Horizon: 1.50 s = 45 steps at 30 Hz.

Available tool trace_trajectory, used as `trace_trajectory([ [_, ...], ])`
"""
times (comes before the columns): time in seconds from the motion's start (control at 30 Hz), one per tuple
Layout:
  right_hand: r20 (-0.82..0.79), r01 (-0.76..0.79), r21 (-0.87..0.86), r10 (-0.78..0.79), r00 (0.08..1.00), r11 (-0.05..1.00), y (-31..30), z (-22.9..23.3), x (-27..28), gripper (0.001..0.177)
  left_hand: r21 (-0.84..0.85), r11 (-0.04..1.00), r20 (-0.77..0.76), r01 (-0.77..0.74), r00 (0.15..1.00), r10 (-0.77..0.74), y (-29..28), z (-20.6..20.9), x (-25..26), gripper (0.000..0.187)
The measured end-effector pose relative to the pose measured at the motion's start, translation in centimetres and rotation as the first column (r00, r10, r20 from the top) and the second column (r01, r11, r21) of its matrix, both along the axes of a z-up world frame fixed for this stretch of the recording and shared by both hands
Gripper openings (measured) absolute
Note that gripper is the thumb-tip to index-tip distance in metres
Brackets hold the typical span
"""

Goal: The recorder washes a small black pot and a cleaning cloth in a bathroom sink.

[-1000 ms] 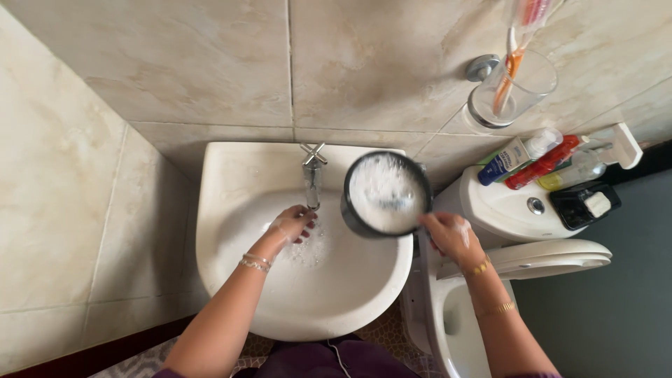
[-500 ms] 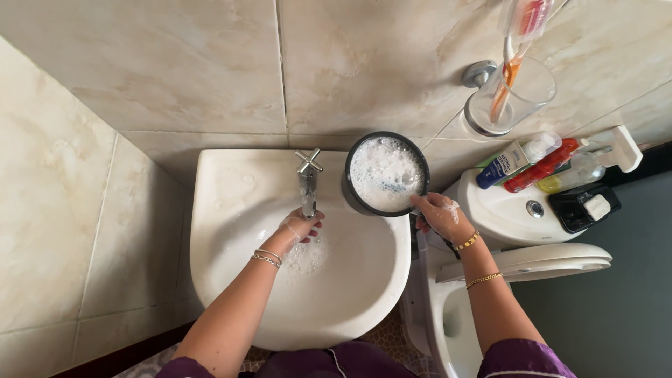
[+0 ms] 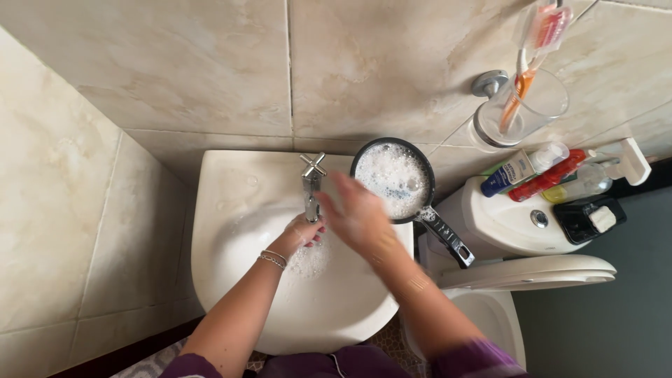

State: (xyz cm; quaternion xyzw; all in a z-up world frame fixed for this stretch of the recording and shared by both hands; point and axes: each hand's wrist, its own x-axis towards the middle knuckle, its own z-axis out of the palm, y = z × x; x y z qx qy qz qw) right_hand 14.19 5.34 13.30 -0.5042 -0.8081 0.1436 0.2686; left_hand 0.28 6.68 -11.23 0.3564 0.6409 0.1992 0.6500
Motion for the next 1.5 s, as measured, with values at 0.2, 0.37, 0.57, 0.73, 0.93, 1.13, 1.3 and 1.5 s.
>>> trace_trajectory([
  [0.2, 0.515, 0.18, -0.253, -0.025, 0.857, 0.951, 10.1, -9.3, -7.5, 0.057, 0.034, 0.998, -0.046, 0.046, 0.998, -0.045, -1.2, -2.2, -1.0, 0.032],
  [0.37, 0.662, 0.018, -0.196, 0.119, 0.74, 0.98, 13.0, -11.5, -7.1, 0.033, -0.004, 0.999, -0.045, 0.04, 0.998, -0.04, -1.6, -1.8, -1.9, 0.031],
  [0.57, 0.681, -0.196, -0.033, 0.165, 0.713, 0.98, 13.1, -16.3, -5.6, 0.032, -0.017, 0.992, -0.091, 0.128, 0.987, -0.129, -0.2, -3.5, -1.3, 0.031],
  [0.73, 0.284, -0.307, 0.193, 0.246, 0.927, 0.932, 3.6, -4.7, -3.9, 0.041, 0.226, 0.941, 0.058, 0.251, 0.961, -0.27, 2.2, -13.7, -2.0, 0.029],
  [0.93, -0.459, -0.102, -0.526, -0.181, 0.87, 0.844, -5.1, -9.9, 2.8, 0.017, -0.078, 0.79, 0.014, 0.608, 0.793, -0.609, 6.7, -7.0, 3.9, 0.029],
  [1.13, -0.549, -0.306, -0.834, -0.742, 0.385, 0.459, -7.1, -19.4, 6.4, 0.02, -0.23, 0.668, 0.153, 0.708, 0.704, -0.693, 6.6, -6.0, 6.4, 0.03],
  [1.3, -0.44, -0.531, -0.784, -0.892, 0.109, 0.322, -2.1, -18.1, 0.3, 0.026, -0.245, 0.906, 0.638, 0.346, 0.761, -0.118, 4.1, -11.6, 2.1, 0.027],
  [1.5, -0.622, -0.611, -0.737, -0.644, 0.445, 0.29, 2.6, -29.9, -6.3, 0.027, -0.402, 0.624, 0.866, -0.671, -0.056, 0.497, -2.1, -15.0, -0.7, 0.032],
])
